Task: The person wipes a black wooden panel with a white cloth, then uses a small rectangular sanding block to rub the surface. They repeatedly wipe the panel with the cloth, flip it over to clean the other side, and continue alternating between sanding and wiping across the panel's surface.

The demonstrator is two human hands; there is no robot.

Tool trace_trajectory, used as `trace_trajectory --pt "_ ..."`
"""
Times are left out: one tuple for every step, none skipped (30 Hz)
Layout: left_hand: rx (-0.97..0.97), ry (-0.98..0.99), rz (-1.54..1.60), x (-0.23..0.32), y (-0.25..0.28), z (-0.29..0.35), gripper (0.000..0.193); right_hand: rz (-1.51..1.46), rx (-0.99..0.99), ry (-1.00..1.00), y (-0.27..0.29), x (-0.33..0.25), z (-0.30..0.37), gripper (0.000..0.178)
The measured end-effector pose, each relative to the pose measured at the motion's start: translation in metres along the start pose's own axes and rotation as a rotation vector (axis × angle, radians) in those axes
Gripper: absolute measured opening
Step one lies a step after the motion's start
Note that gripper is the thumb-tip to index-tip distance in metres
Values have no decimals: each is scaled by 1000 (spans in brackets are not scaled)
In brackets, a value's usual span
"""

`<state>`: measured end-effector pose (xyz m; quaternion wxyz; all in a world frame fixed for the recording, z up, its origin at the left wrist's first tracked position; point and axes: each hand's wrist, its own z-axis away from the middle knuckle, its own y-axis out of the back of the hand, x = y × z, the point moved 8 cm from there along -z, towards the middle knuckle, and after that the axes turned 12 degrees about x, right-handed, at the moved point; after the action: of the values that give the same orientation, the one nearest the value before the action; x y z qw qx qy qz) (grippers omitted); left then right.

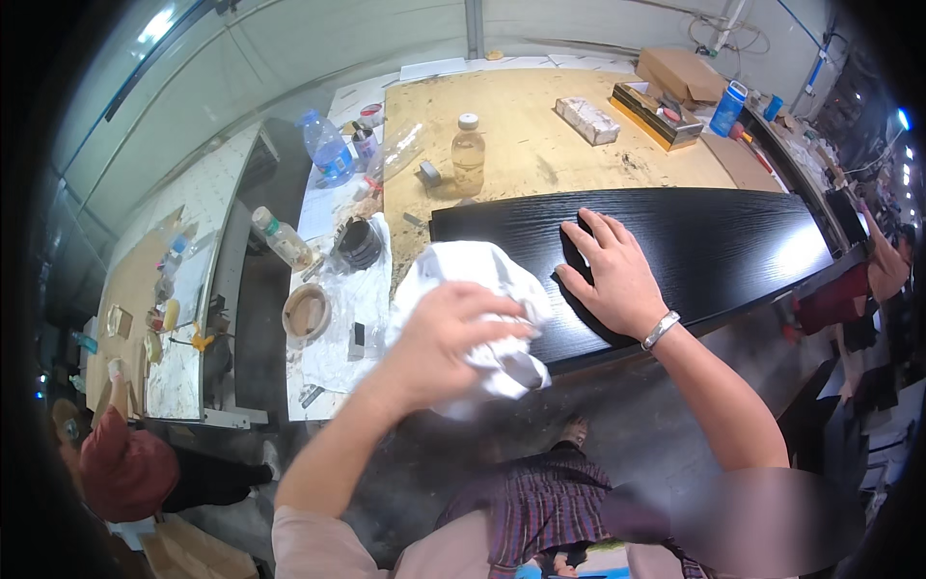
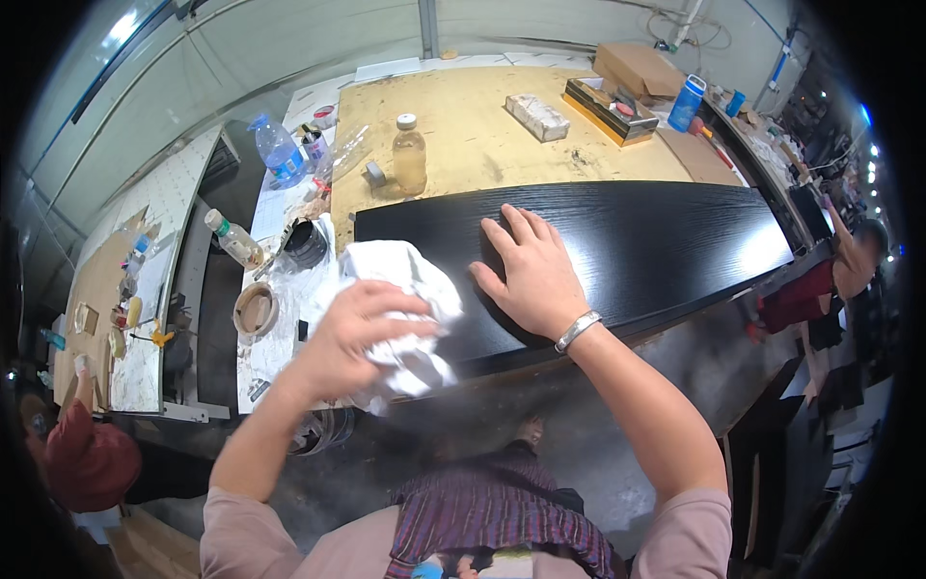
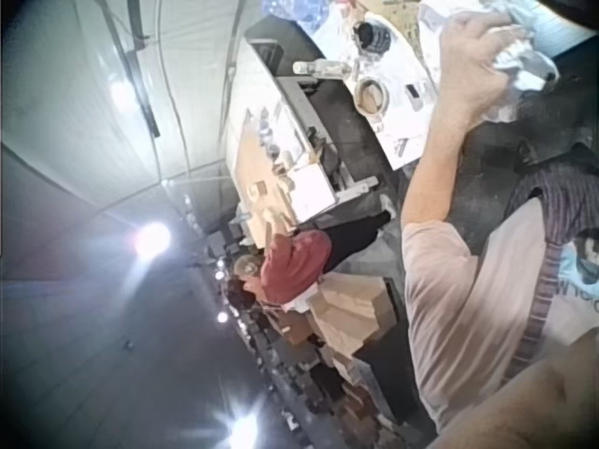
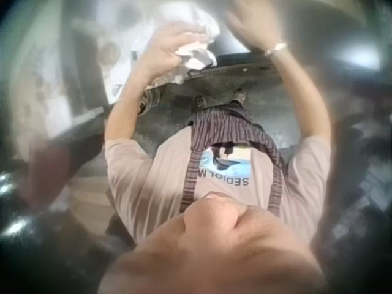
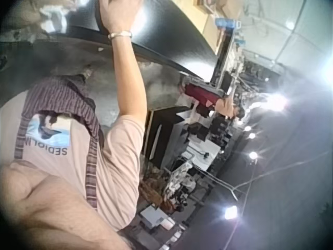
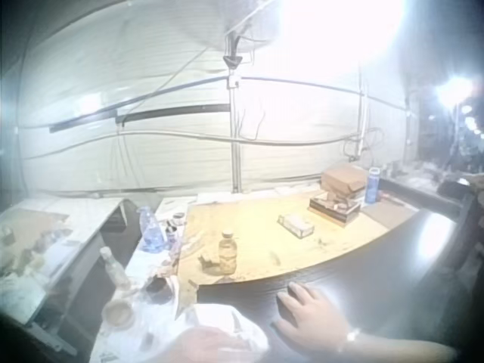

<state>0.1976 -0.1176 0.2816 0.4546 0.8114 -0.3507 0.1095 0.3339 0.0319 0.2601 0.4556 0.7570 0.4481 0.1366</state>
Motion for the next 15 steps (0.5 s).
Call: trace_trajectory --pt "47 24 -95 -17 10 -4 44 -6 5 -6 0 2 -1 55" --pt "93 53 -191 -28 21 -5 41 -17 6 -12 0 5 1 55" --pt "127 122 -280 -35 32 -5 35 -13 12 -12 -1 6 5 55" --pt "80 90 -256 -23 30 -2 34 -8 24 -9 -2 7 5 54" --pt "29 51 -226 -6 25 5 33 4 39 -13 -1 11 6 54" --pt "-21 13 -197 10 21 12 33 1 47 -16 1 13 4 54" --pt "-90 18 -185 19 22 24 34 -13 49 -14 0 8 3 54" --pt "-53 37 -193 12 30 27 36 -18 47 -10 1 6 4 54" --pt "-16 57 -201 -1 39 32 38 -18 51 -11 1 6 7 54" --pt "29 77 -213 -10 50 37 40 -16 57 -4 1 6 6 54" --pt "9 155 -346 -23 59 42 41 -11 69 6 2 7 4 54" --pt "126 291 -115 -25 69 46 39 -10 65 13 2 7 3 55" --pt "236 420 118 -24 77 52 37 -12 62 13 1 8 3 56" --pt "346 546 354 -25 83 58 36 -15 58 14 2 8 3 56" --pt "414 518 476 -19 89 57 32 -198 12 -9 0 7 1 60"
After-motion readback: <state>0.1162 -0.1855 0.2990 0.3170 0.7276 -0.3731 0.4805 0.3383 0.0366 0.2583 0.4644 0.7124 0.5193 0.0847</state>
